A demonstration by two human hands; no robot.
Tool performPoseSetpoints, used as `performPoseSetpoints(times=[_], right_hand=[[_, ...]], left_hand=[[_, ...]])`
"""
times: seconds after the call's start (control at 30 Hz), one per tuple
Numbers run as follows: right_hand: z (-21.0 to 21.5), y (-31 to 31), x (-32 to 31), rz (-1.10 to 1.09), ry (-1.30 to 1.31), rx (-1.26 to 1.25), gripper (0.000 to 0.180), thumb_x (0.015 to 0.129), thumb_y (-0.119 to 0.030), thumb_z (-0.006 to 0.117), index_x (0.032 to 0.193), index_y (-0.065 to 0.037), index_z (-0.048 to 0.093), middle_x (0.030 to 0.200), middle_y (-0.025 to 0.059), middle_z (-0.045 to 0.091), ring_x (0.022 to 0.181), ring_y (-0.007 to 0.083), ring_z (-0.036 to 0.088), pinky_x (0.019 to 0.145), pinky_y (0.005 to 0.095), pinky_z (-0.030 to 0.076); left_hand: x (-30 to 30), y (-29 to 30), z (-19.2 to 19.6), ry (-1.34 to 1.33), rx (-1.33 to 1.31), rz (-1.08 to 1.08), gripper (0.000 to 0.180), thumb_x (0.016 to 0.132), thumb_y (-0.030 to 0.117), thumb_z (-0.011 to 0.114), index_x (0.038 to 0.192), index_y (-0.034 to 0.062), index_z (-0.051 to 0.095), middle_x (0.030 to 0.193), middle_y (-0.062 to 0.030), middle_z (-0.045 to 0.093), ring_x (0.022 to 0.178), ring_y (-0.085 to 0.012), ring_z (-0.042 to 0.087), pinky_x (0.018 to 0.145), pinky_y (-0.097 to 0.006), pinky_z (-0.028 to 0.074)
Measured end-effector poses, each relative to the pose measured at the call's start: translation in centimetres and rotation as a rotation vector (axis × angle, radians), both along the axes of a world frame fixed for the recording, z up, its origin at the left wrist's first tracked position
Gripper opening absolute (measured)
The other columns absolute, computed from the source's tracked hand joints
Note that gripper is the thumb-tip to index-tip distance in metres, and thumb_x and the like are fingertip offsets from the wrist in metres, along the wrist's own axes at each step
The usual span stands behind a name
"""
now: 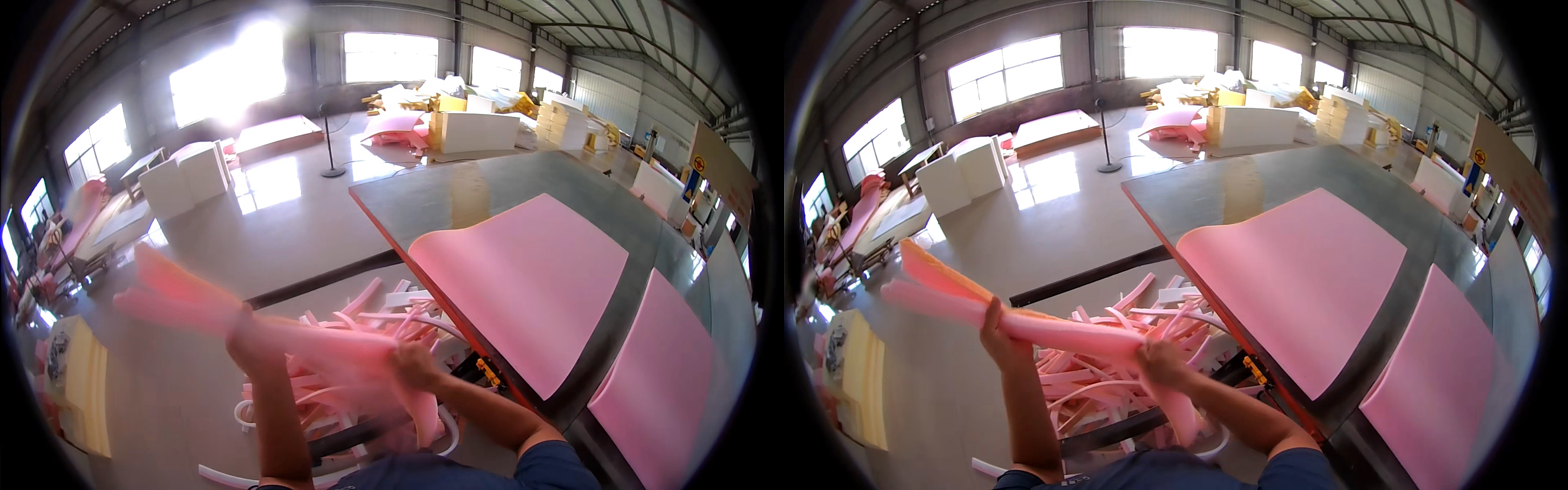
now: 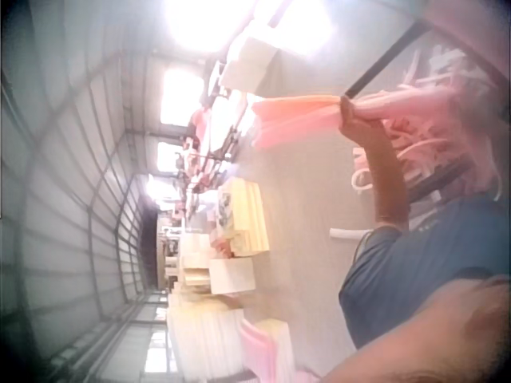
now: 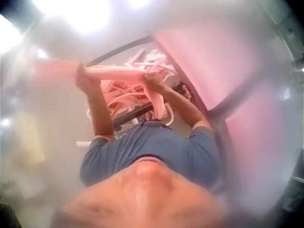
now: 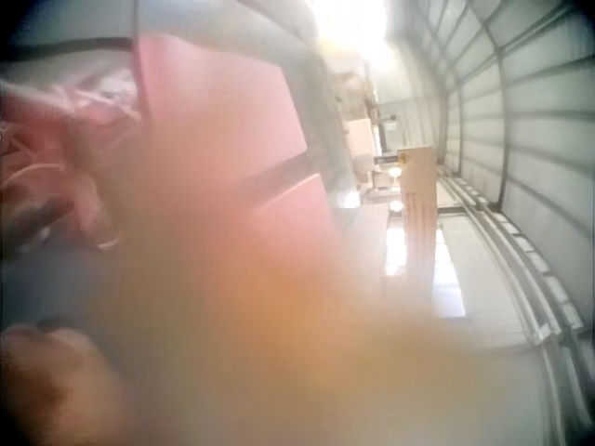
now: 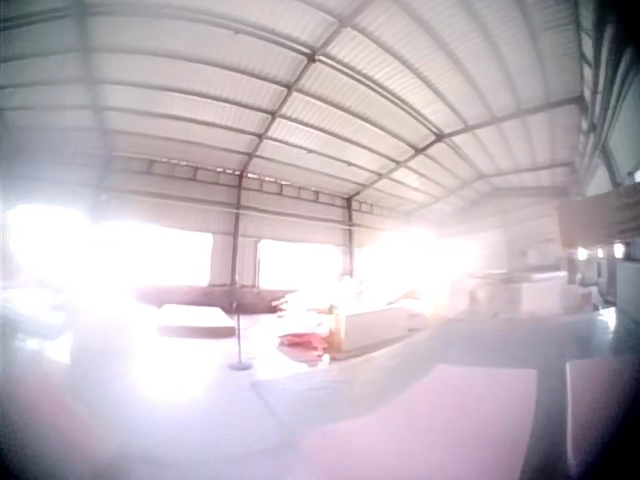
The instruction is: The person measures a pink foam sheet with a tape measure, then uses a hydraulic guillotine cutter to trim and cut the foam into smaller rectangular pieces. The person repeatedly positions the foam, operates the cutter, and removes the cut pieces.
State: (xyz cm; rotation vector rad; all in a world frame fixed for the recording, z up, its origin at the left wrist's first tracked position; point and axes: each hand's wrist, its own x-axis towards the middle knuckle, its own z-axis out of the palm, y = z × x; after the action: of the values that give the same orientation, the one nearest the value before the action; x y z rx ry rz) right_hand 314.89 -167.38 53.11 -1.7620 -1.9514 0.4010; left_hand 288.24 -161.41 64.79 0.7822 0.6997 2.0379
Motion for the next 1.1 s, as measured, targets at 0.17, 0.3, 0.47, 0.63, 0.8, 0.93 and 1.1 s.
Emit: performPoseSetpoints(times=[0.17, 0.3, 0.47, 0.63, 0.8, 0.93, 1.1], right_hand=[[6.0, 4.0, -2.2, -0.042, 0.487, 0.281, 0.035, 0.093, -0.023, 0.043, 0.079, 0.000, 0.065, 0.084, 0.0184, 0.066, 0.075, 0.0368, 0.064, 0.062, 0.0455, 0.048], [1.9, 8.2, 1.8, -0.184, 0.116, 0.705, 0.031, 0.095, -0.022, 0.044, 0.075, -0.003, 0.060, 0.078, 0.0176, 0.061, 0.067, 0.0336, 0.062, 0.061, 0.0459, 0.049], [0.3, 13.2, 9.4, -0.613, 0.775, 0.690, 0.032, 0.097, -0.017, 0.037, 0.077, 0.000, 0.055, 0.072, 0.0149, 0.057, 0.067, 0.0284, 0.059, 0.061, 0.0456, 0.049], [3.4, 21.3, -3.1, -0.886, 0.104, 0.524, 0.012, 0.090, -0.017, 0.058, 0.083, -0.008, 0.061, 0.081, 0.0115, 0.061, 0.075, 0.0278, 0.063, 0.066, 0.0389, 0.050], [0.4, 25.8, -7.1, -0.434, 0.698, 0.982, 0.027, 0.089, -0.033, 0.059, 0.101, -0.009, 0.055, 0.106, 0.0130, 0.059, 0.102, 0.0298, 0.058, 0.087, 0.0402, 0.047], [-5.6, 14.8, -4.8, -0.263, 0.347, 0.748, 0.072, 0.088, -0.045, 0.063, 0.137, 0.001, 0.037, 0.121, 0.0254, 0.053, 0.109, 0.0432, 0.055, 0.093, 0.0500, 0.045], [-26.3, -12.7, 11.9, -0.469, 0.396, -0.124, 0.054, 0.092, -0.051, 0.056, 0.128, -0.012, 0.059, 0.125, 0.0180, 0.061, 0.116, 0.0350, 0.058, 0.100, 0.0418, 0.045]], left_hand=[[-6.7, -3.2, -0.1, -0.296, 0.037, -0.224, 0.024, 0.085, 0.010, 0.063, 0.070, 0.0145, 0.045, 0.061, 0.0013, 0.041, 0.056, -0.0099, 0.040, 0.053, -0.025, 0.037], [-12.8, -5.2, -1.0, -0.061, 0.087, 0.162, 0.017, 0.088, 0.016, 0.061, 0.076, 0.0089, 0.052, 0.073, -0.0033, 0.049, 0.066, -0.0141, 0.050, 0.059, -0.028, 0.045], [-27.0, -4.8, 0.3, -0.259, 0.143, 0.657, 0.028, 0.089, 0.018, 0.067, 0.104, -0.0043, 0.062, 0.094, -0.0076, 0.060, 0.091, -0.0222, 0.060, 0.082, -0.039, 0.052], [-22.1, 6.9, -2.8, 0.140, 0.039, 0.780, 0.046, 0.080, 0.015, 0.080, 0.112, -0.0110, 0.059, 0.107, -0.0152, 0.064, 0.092, -0.0238, 0.061, 0.082, -0.039, 0.053], [-16.9, 18.2, -12.0, 0.784, 0.071, 0.561, 0.078, 0.072, 0.030, 0.088, 0.128, -0.0076, 0.049, 0.120, -0.0232, 0.061, 0.100, -0.0348, 0.063, 0.090, -0.047, 0.053], [-14.7, 18.4, -24.6, 1.567, 0.055, 0.669, 0.089, 0.081, 0.025, 0.079, 0.147, -0.0057, 0.028, 0.133, -0.0243, 0.053, 0.114, -0.0428, 0.057, 0.098, -0.051, 0.048], [2.8, 13.7, -32.0, 1.872, 0.079, 0.029, 0.082, 0.081, 0.027, 0.079, 0.142, -0.0054, 0.034, 0.129, -0.0229, 0.055, 0.110, -0.0391, 0.059, 0.095, -0.048, 0.049]])
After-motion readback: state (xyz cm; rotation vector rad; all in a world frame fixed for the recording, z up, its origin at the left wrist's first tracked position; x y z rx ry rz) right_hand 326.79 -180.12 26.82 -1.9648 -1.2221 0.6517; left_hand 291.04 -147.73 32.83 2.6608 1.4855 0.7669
